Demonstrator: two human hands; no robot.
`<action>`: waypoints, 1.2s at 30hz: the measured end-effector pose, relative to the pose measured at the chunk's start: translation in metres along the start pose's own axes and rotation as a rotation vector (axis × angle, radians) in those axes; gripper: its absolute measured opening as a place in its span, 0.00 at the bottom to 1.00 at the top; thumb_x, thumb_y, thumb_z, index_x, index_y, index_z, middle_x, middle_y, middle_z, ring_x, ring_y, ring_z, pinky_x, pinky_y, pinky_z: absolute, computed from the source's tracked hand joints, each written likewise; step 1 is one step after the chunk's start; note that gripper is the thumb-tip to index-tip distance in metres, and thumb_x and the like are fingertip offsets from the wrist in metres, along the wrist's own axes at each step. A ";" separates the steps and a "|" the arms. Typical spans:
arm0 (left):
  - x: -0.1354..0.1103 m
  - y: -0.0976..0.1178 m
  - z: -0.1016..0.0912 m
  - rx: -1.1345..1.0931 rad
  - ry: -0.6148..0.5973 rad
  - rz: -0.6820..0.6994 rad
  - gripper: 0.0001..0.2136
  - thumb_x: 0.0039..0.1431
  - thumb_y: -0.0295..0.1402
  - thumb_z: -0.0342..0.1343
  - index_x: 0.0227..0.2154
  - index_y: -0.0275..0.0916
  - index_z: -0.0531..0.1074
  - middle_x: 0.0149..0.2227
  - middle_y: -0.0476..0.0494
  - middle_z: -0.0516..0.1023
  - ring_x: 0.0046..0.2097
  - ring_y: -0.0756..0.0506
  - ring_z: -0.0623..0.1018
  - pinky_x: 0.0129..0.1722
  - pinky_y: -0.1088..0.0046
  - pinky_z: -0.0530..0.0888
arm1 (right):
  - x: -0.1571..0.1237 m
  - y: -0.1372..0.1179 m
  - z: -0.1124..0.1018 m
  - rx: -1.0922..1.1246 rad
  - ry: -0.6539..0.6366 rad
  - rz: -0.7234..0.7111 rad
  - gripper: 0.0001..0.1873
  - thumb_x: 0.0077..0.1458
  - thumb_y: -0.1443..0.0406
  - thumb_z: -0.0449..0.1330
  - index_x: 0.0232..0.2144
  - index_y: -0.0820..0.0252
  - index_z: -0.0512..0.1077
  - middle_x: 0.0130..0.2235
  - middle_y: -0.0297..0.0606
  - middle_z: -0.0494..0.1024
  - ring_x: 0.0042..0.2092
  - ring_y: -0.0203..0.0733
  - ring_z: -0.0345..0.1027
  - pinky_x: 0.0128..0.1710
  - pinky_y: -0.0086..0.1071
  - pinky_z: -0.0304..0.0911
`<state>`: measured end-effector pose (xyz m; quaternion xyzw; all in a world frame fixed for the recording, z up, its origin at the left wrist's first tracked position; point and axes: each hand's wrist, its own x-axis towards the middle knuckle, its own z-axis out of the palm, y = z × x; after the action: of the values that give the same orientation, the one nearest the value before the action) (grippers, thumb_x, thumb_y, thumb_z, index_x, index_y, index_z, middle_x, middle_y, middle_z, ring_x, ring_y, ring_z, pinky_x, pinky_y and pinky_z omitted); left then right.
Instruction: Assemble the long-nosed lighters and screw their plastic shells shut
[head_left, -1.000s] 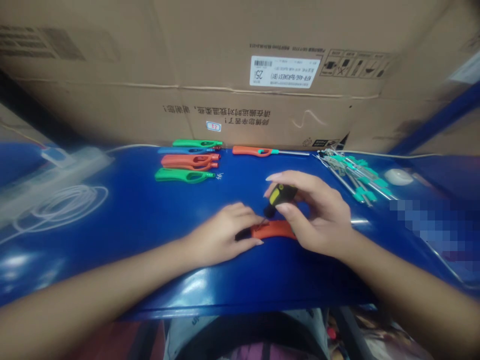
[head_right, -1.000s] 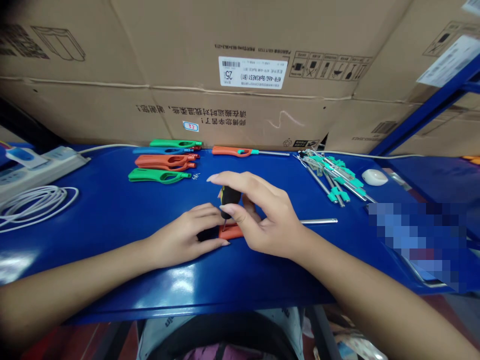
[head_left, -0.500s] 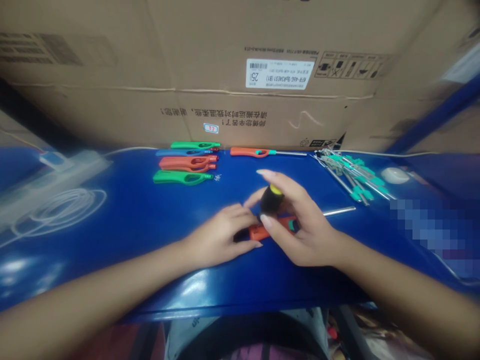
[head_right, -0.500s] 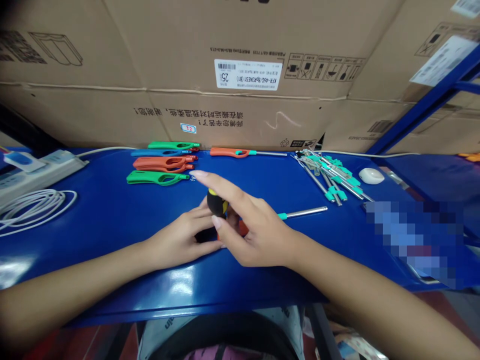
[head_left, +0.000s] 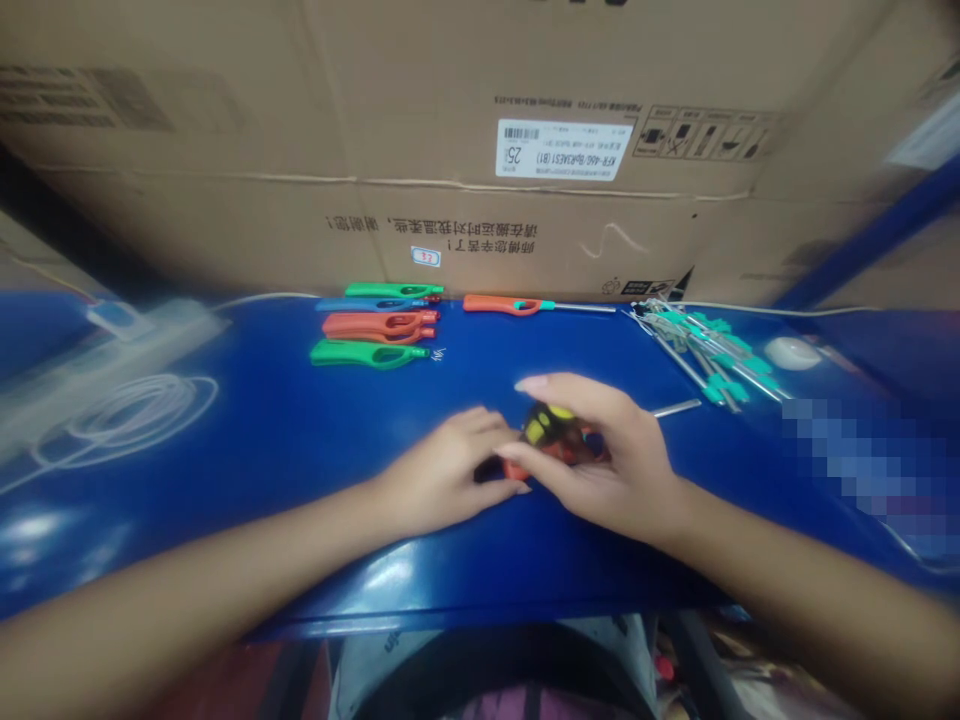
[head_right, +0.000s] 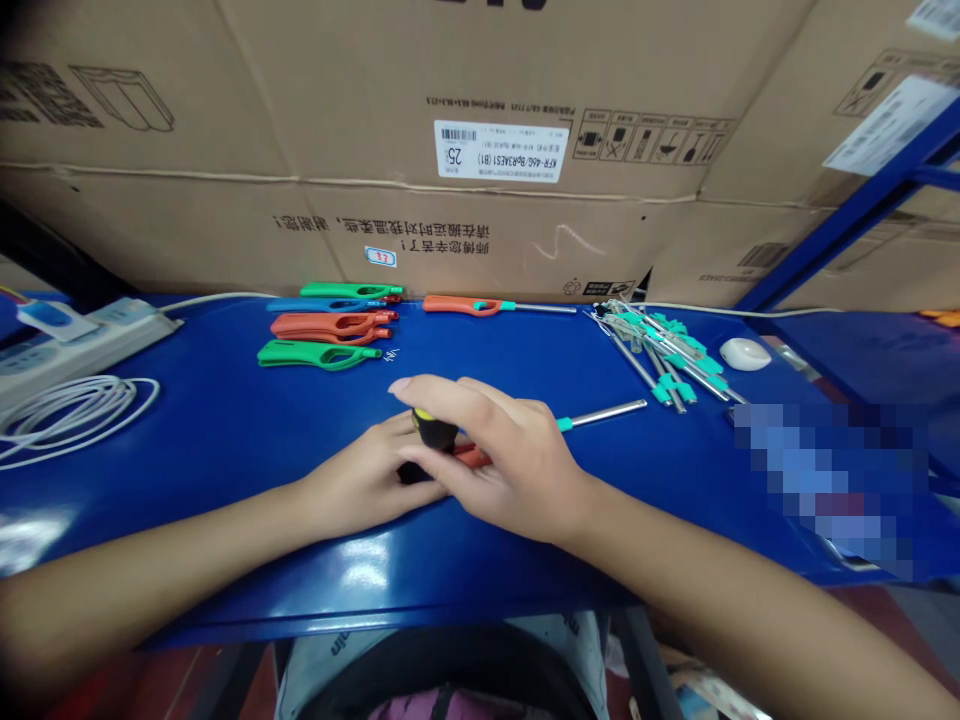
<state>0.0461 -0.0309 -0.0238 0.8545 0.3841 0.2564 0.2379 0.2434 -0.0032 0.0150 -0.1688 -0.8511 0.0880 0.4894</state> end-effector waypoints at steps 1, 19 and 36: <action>0.000 0.000 0.000 0.001 0.010 -0.007 0.12 0.63 0.35 0.60 0.48 0.39 0.75 0.47 0.40 0.77 0.49 0.40 0.76 0.51 0.61 0.73 | 0.000 0.001 -0.001 -0.001 -0.002 0.004 0.31 0.55 0.67 0.69 0.58 0.49 0.65 0.46 0.35 0.81 0.42 0.40 0.78 0.34 0.29 0.75; -0.001 0.005 0.003 -0.004 0.013 -0.008 0.08 0.65 0.34 0.58 0.44 0.38 0.75 0.45 0.40 0.78 0.47 0.41 0.77 0.47 0.63 0.74 | 0.002 -0.002 -0.007 0.070 -0.100 -0.016 0.27 0.60 0.71 0.62 0.60 0.51 0.64 0.46 0.36 0.81 0.40 0.37 0.77 0.37 0.29 0.74; -0.002 0.000 -0.029 0.384 -0.071 -0.058 0.19 0.63 0.39 0.58 0.56 0.40 0.72 0.50 0.39 0.76 0.50 0.39 0.76 0.51 0.61 0.74 | 0.015 0.082 -0.052 -0.162 -0.131 0.268 0.08 0.51 0.75 0.56 0.31 0.58 0.68 0.35 0.35 0.70 0.36 0.39 0.66 0.36 0.32 0.63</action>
<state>0.0268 -0.0265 -0.0022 0.8812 0.4418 0.1411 0.0912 0.2975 0.0779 0.0271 -0.3137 -0.8553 0.0944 0.4015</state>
